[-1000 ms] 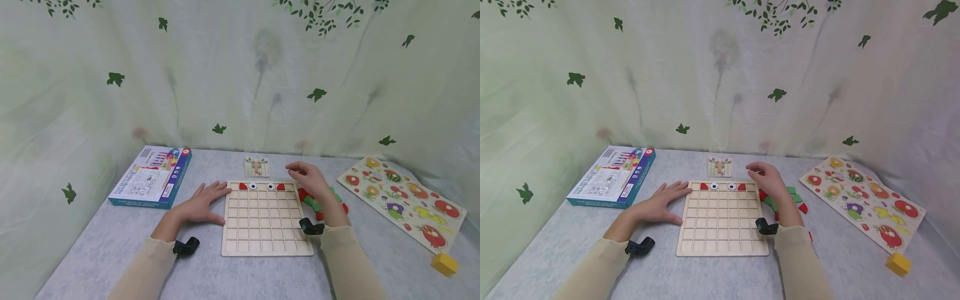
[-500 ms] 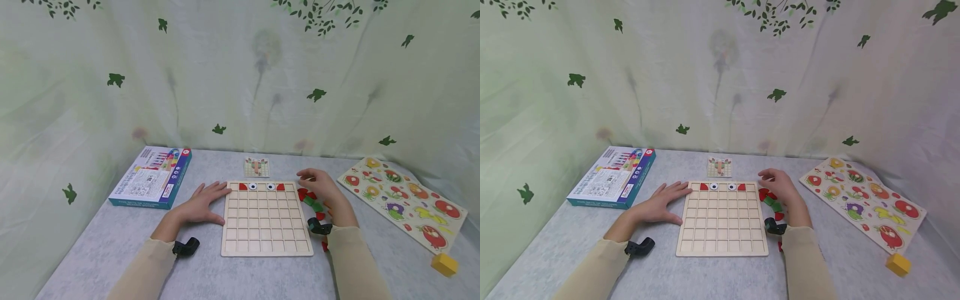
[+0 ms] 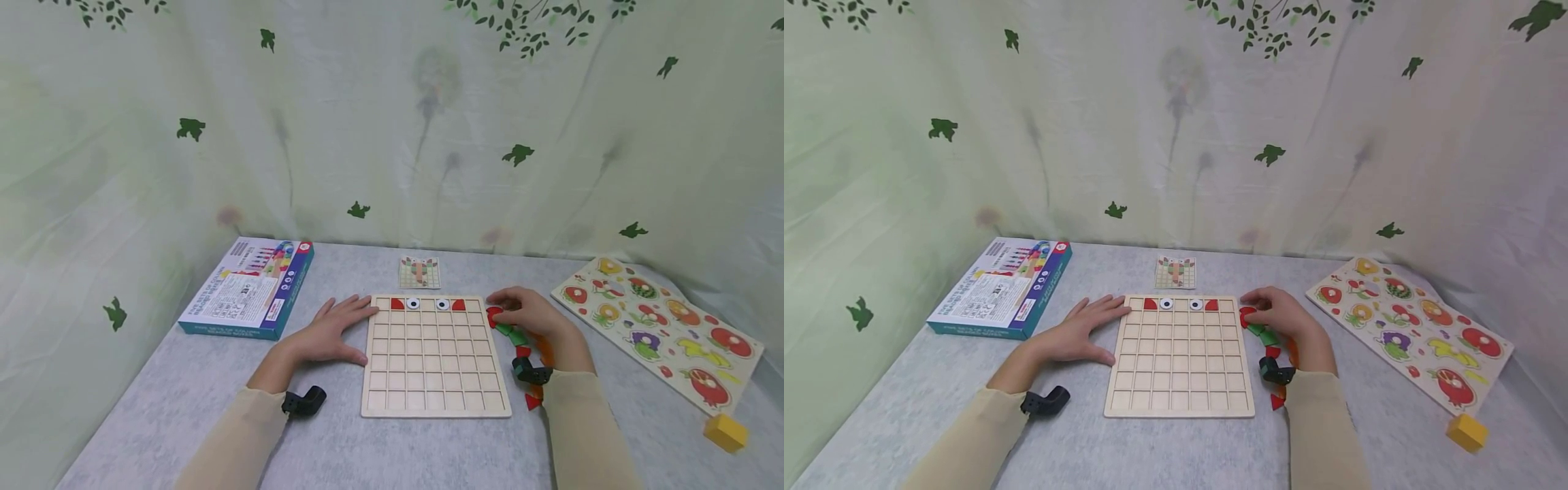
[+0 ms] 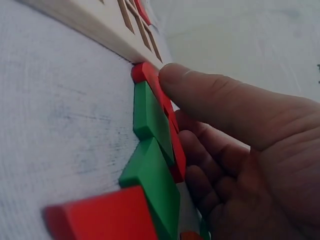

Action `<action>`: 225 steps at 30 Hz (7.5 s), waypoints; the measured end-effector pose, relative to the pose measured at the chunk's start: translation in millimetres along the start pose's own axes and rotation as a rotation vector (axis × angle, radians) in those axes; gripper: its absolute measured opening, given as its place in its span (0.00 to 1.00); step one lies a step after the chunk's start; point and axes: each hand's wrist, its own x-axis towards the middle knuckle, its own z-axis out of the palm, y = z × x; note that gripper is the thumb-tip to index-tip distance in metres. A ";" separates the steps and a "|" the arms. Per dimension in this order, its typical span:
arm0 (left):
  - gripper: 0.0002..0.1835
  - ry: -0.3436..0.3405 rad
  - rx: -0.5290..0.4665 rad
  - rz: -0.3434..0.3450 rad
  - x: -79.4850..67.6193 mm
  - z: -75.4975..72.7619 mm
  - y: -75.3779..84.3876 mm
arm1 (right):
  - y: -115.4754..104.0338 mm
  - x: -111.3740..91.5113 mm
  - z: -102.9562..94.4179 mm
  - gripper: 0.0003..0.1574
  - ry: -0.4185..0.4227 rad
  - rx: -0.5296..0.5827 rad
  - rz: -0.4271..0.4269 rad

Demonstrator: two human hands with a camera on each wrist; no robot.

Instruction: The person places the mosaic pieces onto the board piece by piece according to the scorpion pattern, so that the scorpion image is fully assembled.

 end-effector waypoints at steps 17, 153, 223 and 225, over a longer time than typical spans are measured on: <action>0.54 -0.004 0.002 -0.014 -0.8 -1.7 3.8 | 0.7 1.3 0.4 0.13 -0.012 -0.032 -0.017; 0.57 0.014 0.019 -0.009 0.1 -1.2 -1.1 | -144.1 36.9 121.8 0.07 -0.114 0.295 -0.146; 0.58 0.001 0.021 -0.022 0.0 -0.4 0.2 | -129.8 1.8 102.6 0.16 -0.190 0.262 -0.247; 0.58 -0.003 0.020 -0.035 0.5 -0.1 0.0 | -128.0 -0.2 97.5 0.16 -0.180 0.238 -0.250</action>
